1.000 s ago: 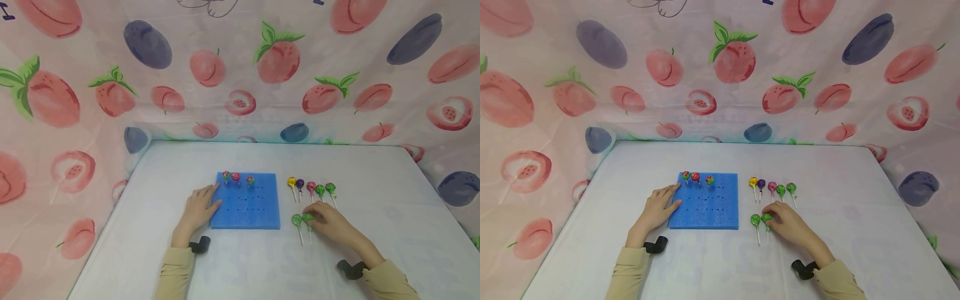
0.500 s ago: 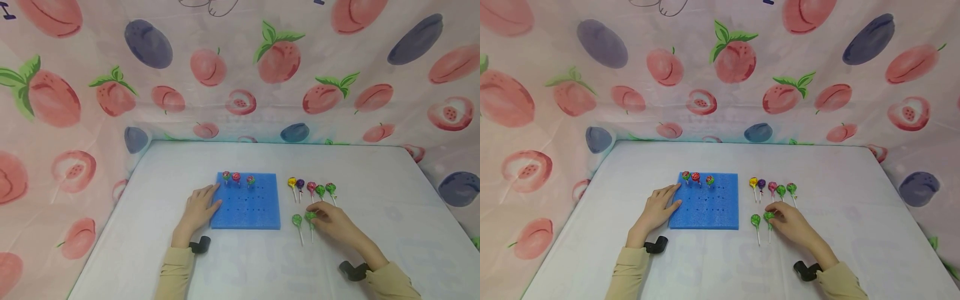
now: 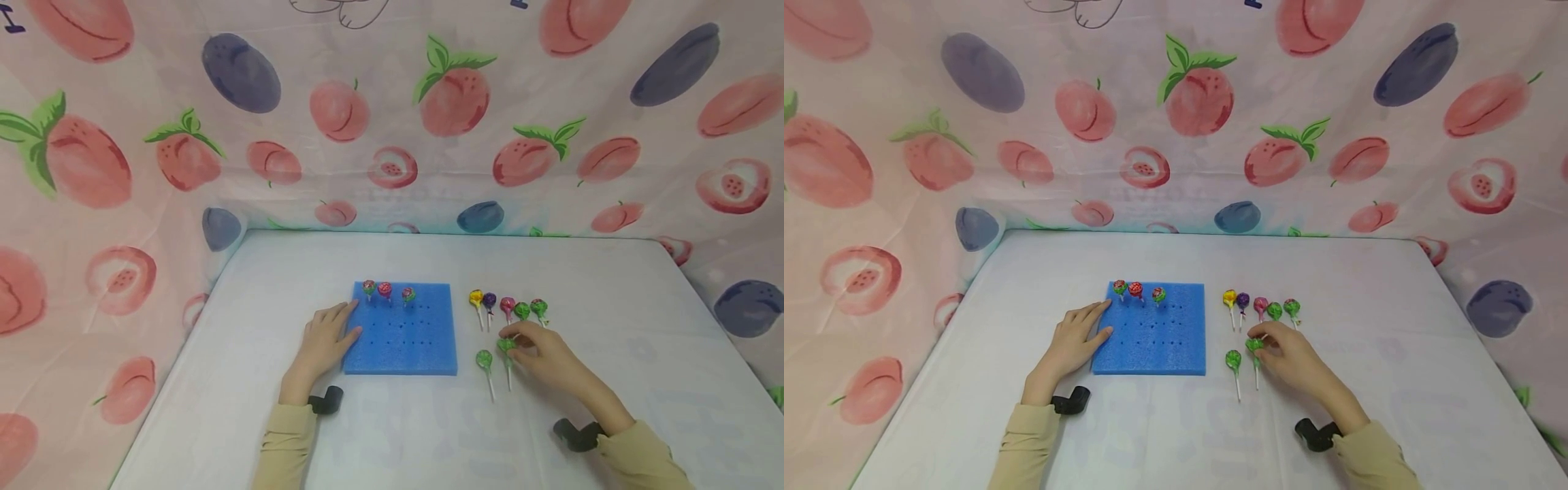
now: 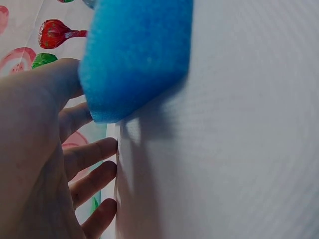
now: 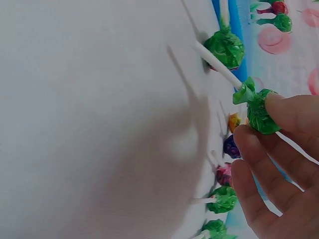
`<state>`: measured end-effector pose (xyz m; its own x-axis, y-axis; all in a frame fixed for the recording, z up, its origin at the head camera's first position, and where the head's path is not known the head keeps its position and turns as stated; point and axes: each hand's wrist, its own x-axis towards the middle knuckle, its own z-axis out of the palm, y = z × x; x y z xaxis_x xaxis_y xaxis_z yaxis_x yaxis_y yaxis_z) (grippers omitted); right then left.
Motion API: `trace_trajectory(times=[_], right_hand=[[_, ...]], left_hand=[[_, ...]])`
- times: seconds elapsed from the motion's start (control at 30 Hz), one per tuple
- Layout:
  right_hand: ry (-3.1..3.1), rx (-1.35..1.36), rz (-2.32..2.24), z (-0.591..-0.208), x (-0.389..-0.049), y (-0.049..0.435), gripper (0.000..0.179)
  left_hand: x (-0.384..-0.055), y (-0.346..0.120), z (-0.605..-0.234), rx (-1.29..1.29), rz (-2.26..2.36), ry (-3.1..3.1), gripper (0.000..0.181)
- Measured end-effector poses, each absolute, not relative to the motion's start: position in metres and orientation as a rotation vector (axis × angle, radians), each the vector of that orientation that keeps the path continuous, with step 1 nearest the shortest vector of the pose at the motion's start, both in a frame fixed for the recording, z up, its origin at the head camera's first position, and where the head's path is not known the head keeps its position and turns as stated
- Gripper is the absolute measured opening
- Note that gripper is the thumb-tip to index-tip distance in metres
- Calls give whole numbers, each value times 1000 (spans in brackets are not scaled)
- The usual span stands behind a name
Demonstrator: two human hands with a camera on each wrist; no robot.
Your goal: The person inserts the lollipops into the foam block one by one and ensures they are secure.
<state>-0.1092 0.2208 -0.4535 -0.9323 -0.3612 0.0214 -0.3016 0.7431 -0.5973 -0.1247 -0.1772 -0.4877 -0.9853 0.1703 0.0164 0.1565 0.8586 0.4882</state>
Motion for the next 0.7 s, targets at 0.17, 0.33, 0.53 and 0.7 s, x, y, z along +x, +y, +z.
trace_trajectory(times=[0.17,0.33,0.53,0.7], right_hand=[[2833,-554,-967,-446,-115,217,27],[2826,-570,-967,-439,-120,213,28],[2828,-598,-980,-434,-124,209,30],[2855,-666,-967,-433,-130,205,29]], left_hand=[[-125,-177,-487,257,780,2999,57],[-125,-178,-486,256,782,2996,57],[-125,-177,-486,259,783,2992,58],[-126,-178,-485,259,783,2989,58]])
